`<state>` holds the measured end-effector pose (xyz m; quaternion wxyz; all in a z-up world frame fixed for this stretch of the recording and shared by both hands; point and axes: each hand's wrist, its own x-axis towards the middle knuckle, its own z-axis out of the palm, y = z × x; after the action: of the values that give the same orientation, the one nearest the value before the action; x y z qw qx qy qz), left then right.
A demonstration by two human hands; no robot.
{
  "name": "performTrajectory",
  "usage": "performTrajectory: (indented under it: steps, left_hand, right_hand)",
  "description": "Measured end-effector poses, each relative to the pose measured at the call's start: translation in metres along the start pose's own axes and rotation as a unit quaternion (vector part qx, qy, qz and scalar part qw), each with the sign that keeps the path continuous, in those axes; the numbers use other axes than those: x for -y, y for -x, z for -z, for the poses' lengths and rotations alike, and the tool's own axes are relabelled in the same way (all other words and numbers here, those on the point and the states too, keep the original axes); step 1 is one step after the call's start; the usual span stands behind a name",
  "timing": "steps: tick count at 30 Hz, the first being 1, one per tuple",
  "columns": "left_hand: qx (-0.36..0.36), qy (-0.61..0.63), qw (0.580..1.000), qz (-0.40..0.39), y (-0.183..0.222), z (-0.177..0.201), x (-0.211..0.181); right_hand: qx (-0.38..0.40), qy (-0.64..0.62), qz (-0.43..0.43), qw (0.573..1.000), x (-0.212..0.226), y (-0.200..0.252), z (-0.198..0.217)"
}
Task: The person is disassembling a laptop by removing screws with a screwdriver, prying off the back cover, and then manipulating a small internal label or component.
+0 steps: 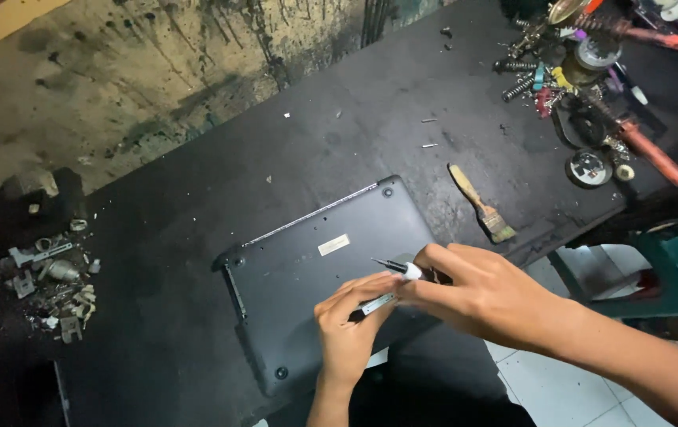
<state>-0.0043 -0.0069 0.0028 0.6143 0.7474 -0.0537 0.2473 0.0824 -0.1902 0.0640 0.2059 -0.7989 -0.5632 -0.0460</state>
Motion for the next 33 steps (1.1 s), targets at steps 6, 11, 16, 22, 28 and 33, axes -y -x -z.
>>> performTrajectory:
  steps: [6, 11, 16, 22, 28, 33]
  left_hand:
    - [-0.005, 0.008, 1.0, 0.001, 0.003, -0.001, 0.006]
    - [-0.019, 0.025, 1.0, 0.005, 0.009, -0.003, 0.014]
    - [-0.013, 0.031, 0.999, 0.001, 0.004, -0.003, 0.008]
    - [-0.022, 0.021, 1.0, -0.002, 0.006, -0.002, 0.007]
    - [-0.022, 0.022, 1.0, -0.001, 0.007, -0.003, 0.005]
    - [-0.014, 0.043, 0.999, 0.017, 0.003, -0.001, 0.001]
  right_hand:
    - [0.052, 0.009, -0.012, 0.999, 0.0, 0.001, 0.0]
    - [0.085, 0.008, 0.031, 0.996, -0.005, -0.002, 0.003]
    - [0.029, -0.015, -0.054, 0.998, -0.051, -0.003, -0.003]
    - [-0.009, -0.019, -0.254, 0.967, -0.136, -0.022, -0.04]
    - [-0.073, -0.005, -0.228, 0.971, -0.153, -0.038, -0.048]
    - [-0.121, -0.128, -0.275, 0.945, -0.121, -0.017, -0.03]
